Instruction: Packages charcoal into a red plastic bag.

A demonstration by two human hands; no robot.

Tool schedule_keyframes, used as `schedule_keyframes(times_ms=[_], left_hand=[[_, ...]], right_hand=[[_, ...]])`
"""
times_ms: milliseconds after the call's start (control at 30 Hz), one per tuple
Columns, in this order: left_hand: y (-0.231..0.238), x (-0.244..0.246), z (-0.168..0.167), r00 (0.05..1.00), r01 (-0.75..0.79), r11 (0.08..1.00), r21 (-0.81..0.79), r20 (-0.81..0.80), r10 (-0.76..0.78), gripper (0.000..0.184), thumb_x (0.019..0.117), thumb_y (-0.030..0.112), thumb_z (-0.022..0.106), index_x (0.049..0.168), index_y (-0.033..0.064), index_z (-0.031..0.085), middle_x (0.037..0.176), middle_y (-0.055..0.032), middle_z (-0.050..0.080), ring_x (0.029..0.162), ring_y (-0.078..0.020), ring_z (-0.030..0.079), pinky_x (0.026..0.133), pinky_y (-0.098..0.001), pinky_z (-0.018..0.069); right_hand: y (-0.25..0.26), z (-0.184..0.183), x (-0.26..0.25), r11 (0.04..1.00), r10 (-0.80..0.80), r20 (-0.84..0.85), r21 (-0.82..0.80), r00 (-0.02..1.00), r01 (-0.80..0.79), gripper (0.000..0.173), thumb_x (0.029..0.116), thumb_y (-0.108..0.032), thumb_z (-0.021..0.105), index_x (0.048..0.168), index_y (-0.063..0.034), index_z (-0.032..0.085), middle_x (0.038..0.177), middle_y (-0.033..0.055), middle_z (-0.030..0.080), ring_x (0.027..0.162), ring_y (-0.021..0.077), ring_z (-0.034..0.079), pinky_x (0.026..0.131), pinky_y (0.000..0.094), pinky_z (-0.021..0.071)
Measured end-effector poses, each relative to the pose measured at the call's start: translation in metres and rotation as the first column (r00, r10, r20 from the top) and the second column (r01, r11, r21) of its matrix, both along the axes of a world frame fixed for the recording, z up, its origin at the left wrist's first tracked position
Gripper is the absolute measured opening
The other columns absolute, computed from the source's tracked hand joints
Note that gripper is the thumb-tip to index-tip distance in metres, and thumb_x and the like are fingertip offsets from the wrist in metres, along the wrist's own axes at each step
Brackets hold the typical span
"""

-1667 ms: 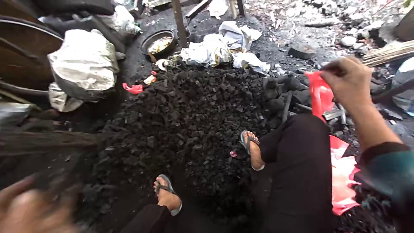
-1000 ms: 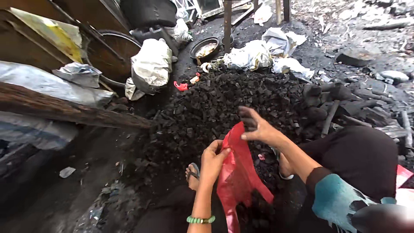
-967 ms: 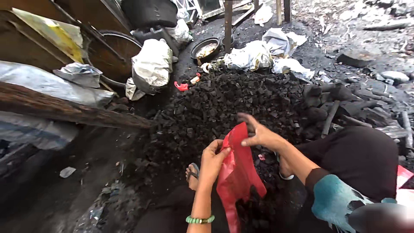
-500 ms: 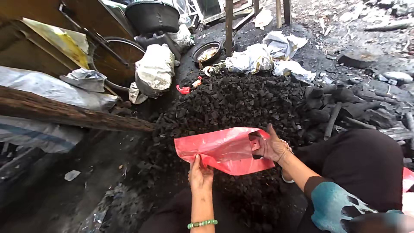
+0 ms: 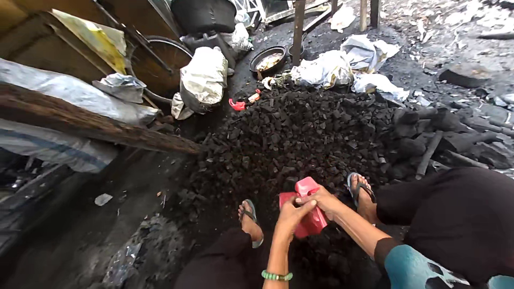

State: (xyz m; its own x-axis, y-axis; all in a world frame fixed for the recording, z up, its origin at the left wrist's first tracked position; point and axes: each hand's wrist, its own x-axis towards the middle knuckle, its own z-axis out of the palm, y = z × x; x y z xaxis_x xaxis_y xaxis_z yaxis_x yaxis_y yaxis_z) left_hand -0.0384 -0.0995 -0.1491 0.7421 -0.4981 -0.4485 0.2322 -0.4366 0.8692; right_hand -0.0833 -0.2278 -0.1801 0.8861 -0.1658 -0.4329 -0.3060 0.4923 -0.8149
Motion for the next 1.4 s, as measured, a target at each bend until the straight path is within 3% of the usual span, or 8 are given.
schedule_keyframes(times_ms=[267, 500, 633, 733, 800, 900, 1100, 1400], left_hand=[[0.013, 0.014, 0.000, 0.930, -0.310, 0.897, -0.314, -0.296, 0.218, 0.013, 0.0960, -0.009, 0.055, 0.089, 0.0024, 0.058, 0.079, -0.0078, 0.069, 0.070, -0.0145, 0.068, 0.068, -0.0293, 0.0600], [0.059, 0.049, -0.002, 0.795, -0.602, 0.296, -0.742, -0.523, 0.306, 0.009, 0.0812, 0.014, 0.069, 0.089, 0.0114, 0.073, 0.080, -0.0090, 0.074, 0.070, -0.0193, 0.074, 0.060, -0.0355, 0.0628], [0.040, 0.059, -0.010, 0.902, -0.428, 0.696, -0.576, -0.226, 0.368, 0.023, 0.1004, 0.006, 0.042, 0.111, 0.0159, 0.060, 0.086, -0.0001, 0.068, 0.075, -0.0100, 0.068, 0.068, -0.0291, 0.0596], [0.019, 0.062, -0.013, 0.997, 0.077, 0.972, -0.222, 0.017, -0.076, 0.015, 0.0932, 0.002, 0.055, 0.096, 0.0078, 0.069, 0.097, -0.0039, 0.070, 0.088, -0.0122, 0.066, 0.080, -0.0312, 0.0568], [0.017, 0.083, -0.016, 0.898, 0.368, 0.869, 0.330, 0.118, -0.425, 0.020, 0.0954, 0.002, 0.062, 0.110, 0.0056, 0.074, 0.120, -0.0160, 0.063, 0.110, -0.0272, 0.060, 0.097, -0.0449, 0.0503], [0.024, 0.118, -0.035, 0.875, 0.218, 0.558, 0.800, 0.093, -0.475, 0.037, 0.0973, 0.007, 0.061, 0.132, 0.0191, 0.069, 0.148, -0.0245, 0.047, 0.125, -0.0440, 0.056, 0.103, -0.0606, 0.0471], [0.037, 0.188, -0.105, 0.843, -0.527, 0.834, 0.160, 0.217, 0.492, 0.071, 0.0950, 0.028, 0.075, 0.149, -0.0016, 0.040, 0.143, -0.0268, 0.052, 0.127, -0.0400, 0.055, 0.100, -0.0582, 0.0480], [-0.028, 0.230, -0.182, 0.888, -0.424, 0.880, 0.214, -0.092, 0.450, 0.079, 0.1041, 0.061, 0.042, 0.164, 0.0145, 0.019, 0.167, -0.0177, 0.024, 0.152, -0.0391, 0.025, 0.117, -0.0651, 0.0248]], right_hand=[[-0.023, 0.008, 0.009, 0.992, 0.121, 0.094, -0.052, 0.988, -0.117, 0.045, 0.0910, 0.006, 0.066, 0.133, -0.0031, 0.052, 0.100, 0.0081, 0.068, 0.083, 0.0138, 0.068, 0.076, 0.0321, 0.0589], [-0.078, -0.030, 0.025, 0.681, 0.194, -0.160, -0.688, 0.968, -0.250, 0.042, 0.0859, -0.006, 0.079, 0.123, -0.0017, 0.062, 0.089, 0.0188, 0.065, 0.078, 0.0311, 0.063, 0.072, 0.0522, 0.0525], [-0.057, -0.036, 0.037, 0.662, 0.372, -0.084, -0.674, 0.924, -0.328, 0.081, 0.0773, -0.021, 0.089, 0.148, -0.0126, 0.051, 0.140, 0.0212, 0.056, 0.123, 0.0356, 0.058, 0.102, 0.0565, 0.0493], [-0.042, -0.024, 0.052, 0.735, 0.416, 0.066, -0.612, 0.907, -0.292, 0.040, 0.0901, -0.010, 0.076, 0.128, -0.0030, 0.066, 0.114, 0.0162, 0.071, 0.103, 0.0244, 0.068, 0.094, 0.0469, 0.0540], [-0.056, -0.017, 0.064, 0.762, 0.333, 0.048, -0.602, 0.942, -0.239, 0.015, 0.0972, -0.005, 0.066, 0.109, 0.0027, 0.072, 0.093, 0.0142, 0.072, 0.083, 0.0206, 0.068, 0.082, 0.0423, 0.0557], [-0.093, -0.028, 0.079, 0.888, 0.151, 0.150, -0.454, 0.977, -0.067, 0.011, 0.0964, 0.003, 0.059, 0.099, 0.0020, 0.070, 0.084, 0.0054, 0.070, 0.074, 0.0087, 0.065, 0.073, 0.0291, 0.0567], [-0.153, -0.110, 0.111, 0.882, -0.275, -0.112, -0.424, 0.955, 0.204, 0.063, 0.1052, -0.051, 0.049, 0.150, -0.0080, 0.045, 0.152, 0.0209, 0.048, 0.138, 0.0378, 0.047, 0.110, 0.0624, 0.0384], [-0.147, -0.176, 0.144, 0.496, -0.335, -0.536, -0.800, 0.774, -0.339, 0.086, 0.0917, -0.074, 0.054, 0.153, -0.0140, 0.048, 0.165, 0.0242, 0.027, 0.150, 0.0546, 0.019, 0.108, 0.0833, 0.0173]])
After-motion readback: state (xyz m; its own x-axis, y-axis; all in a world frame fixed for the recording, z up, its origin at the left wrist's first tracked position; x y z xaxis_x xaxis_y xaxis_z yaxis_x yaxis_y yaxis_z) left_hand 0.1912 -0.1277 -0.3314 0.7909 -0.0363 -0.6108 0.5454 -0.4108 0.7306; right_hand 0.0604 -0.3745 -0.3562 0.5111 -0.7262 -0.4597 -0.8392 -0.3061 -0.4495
